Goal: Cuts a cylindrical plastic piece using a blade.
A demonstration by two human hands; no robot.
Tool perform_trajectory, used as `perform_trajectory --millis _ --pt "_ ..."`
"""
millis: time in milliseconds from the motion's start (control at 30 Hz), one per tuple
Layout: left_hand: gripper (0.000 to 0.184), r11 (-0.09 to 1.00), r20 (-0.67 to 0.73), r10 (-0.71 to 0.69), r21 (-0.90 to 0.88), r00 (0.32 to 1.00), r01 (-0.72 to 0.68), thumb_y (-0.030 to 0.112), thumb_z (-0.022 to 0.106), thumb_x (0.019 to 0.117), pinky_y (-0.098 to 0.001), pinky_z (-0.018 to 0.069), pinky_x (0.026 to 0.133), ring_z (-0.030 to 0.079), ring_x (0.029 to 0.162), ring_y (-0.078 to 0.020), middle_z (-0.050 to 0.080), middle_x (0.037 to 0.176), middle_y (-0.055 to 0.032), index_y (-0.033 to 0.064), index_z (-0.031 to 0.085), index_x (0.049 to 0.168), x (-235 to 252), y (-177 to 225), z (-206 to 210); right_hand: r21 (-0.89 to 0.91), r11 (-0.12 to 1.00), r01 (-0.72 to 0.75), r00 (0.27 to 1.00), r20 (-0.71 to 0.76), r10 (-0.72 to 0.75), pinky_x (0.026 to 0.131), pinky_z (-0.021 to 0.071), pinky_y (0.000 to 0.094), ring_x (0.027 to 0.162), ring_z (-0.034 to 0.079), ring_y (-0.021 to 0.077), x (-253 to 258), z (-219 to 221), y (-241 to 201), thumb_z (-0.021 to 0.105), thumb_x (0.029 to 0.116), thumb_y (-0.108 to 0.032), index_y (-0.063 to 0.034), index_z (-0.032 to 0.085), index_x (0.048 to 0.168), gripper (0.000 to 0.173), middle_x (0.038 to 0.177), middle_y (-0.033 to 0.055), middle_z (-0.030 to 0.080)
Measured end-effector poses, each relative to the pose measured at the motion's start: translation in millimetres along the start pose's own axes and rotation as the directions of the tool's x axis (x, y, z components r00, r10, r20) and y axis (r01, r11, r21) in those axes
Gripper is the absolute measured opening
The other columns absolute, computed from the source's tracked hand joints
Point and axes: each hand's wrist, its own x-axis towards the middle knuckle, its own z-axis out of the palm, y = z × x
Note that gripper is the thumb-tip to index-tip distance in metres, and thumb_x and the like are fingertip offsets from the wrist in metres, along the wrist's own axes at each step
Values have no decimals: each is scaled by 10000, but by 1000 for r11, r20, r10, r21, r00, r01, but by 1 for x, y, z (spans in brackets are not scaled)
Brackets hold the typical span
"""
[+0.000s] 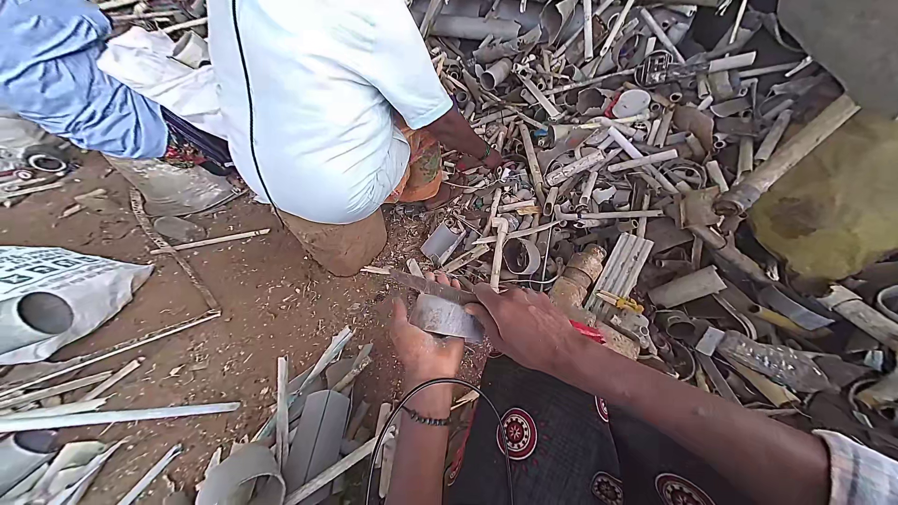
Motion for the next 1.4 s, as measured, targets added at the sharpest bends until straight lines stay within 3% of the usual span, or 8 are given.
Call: perform_trajectory --millis 100,233,333,500,933,1100,1300,1400 --pt "639 1000 9 -18 -7 1000 18 561 143 1075 -319 604 828 729 914 -149 722 993 -47 81 526 1253 2 -3 -5 -54 994 93 996 15 -92 727 540 567 908 701 444 -5 10 -4 331 1125 -386 -35 577 1257 449 933 230 682" --pt "665 999 36 9 36 999 -10 566 113 1075 -327 596 871 726 964 -149 728 1034 -44 82 516 1286 4 0 -6 -261 952 161 911 -331 -245 511 519 459 635 689 366 -5 34 0 509 1047 -199 -37 672 1120 241 763 176 662" --pt "666 998 31 9 55 999 -11 556 124 1078 -360 601 860 732 943 -180 729 1028 -67 62 530 1263 6 -1 -5 -279 955 99 925 -327 -191 567 529 482 702 700 400 -1 25 10 476 1063 -152 -37 655 1225 267 843 210 682" --pt "657 999 18 0 53 1000 -1 529 123 1088 -341 598 879 731 978 -171 733 1052 -67 53 530 1288 2 0 -3 -425 896 130 803 -485 -347 448 499 388 576 680 317 -2 41 8 628 912 -64 -60 705 1034 145 755 160 671" --pt "557 1000 33 -29 7 999 29 412 132 1103 -370 547 989 660 1183 -199 653 1298 -101 62 432 1415 1 4 -6 -402 912 81 934 -288 -210 570 528 456 716 697 410 -7 26 4 538 962 36 -66 655 1288 361 902 251 673" --pt "594 999 145 -13 34 989 8 421 89 1099 -360 542 995 650 1202 -203 628 1344 -104 70 371 1487 -2 9 -7 -562 822 90 812 -437 -387 454 497 383 557 662 329 -10 36 3 630 881 11 -32 719 1112 252 742 191 650" --pt "582 994 100 -68 90 993 59 435 117 1105 -368 567 943 661 1188 -230 634 1340 -140 55 431 1414 -3 5 -3 -504 858 -99 894 -424 -146 550 523 432 674 691 393 -6 22 11 570 932 54 -87 655 1299 403 858 235 667" --pt "605 995 121 -45 89 992 34 459 123 1106 -399 565 938 672 1146 -246 629 1332 -138 45 441 1413 -4 7 -1 -171 979 -115 971 -225 75 682 538 525 855 703 432 -13 -4 -1 441 1053 -74 -122 529 1462 421 1001 242 686"
